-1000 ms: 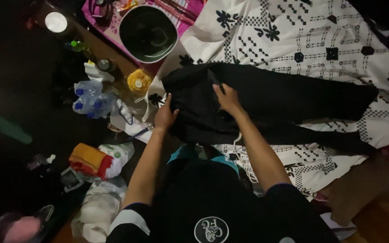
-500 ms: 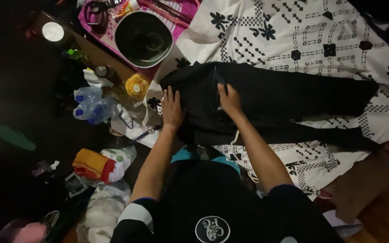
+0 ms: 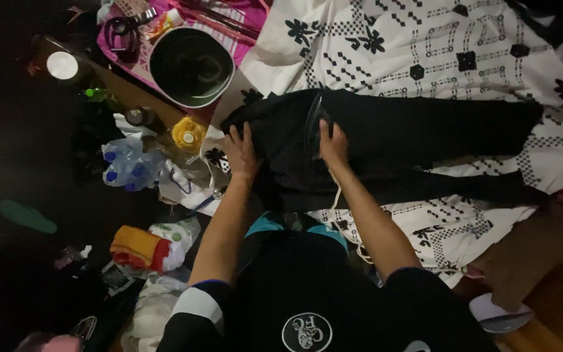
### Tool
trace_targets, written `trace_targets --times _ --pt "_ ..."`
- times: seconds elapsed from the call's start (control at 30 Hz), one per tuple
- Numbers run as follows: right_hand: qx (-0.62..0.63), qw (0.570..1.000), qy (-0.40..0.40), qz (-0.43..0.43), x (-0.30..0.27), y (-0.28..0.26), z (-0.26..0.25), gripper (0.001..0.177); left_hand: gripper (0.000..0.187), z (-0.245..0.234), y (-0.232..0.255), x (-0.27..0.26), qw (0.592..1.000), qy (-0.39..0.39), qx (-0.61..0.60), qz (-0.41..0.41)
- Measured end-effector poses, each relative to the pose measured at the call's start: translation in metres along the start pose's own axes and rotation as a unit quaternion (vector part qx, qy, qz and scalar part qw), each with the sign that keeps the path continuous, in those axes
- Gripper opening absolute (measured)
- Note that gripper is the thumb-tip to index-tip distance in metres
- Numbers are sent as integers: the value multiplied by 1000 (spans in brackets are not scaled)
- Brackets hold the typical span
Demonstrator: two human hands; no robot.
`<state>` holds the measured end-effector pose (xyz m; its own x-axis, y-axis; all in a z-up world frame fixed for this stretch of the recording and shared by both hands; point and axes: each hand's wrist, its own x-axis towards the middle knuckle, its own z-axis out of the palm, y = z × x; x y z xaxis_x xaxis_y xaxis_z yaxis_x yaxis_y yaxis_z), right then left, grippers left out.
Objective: Ironing a pair of black pants on a cloth spread on the floor.
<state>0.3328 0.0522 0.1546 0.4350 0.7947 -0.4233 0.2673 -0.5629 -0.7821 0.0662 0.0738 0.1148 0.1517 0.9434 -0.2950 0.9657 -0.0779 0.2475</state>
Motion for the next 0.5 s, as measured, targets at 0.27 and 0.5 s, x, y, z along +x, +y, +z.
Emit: trace_targets --times 0.27,0.5 --pt "-115 992 36 -36 44 18 -14 56 108 -12 6 5 1000 -6 -4 -2" --pt "-61 995 63 -38 16 73 -8 62 108 -5 3 7 999 31 11 13"
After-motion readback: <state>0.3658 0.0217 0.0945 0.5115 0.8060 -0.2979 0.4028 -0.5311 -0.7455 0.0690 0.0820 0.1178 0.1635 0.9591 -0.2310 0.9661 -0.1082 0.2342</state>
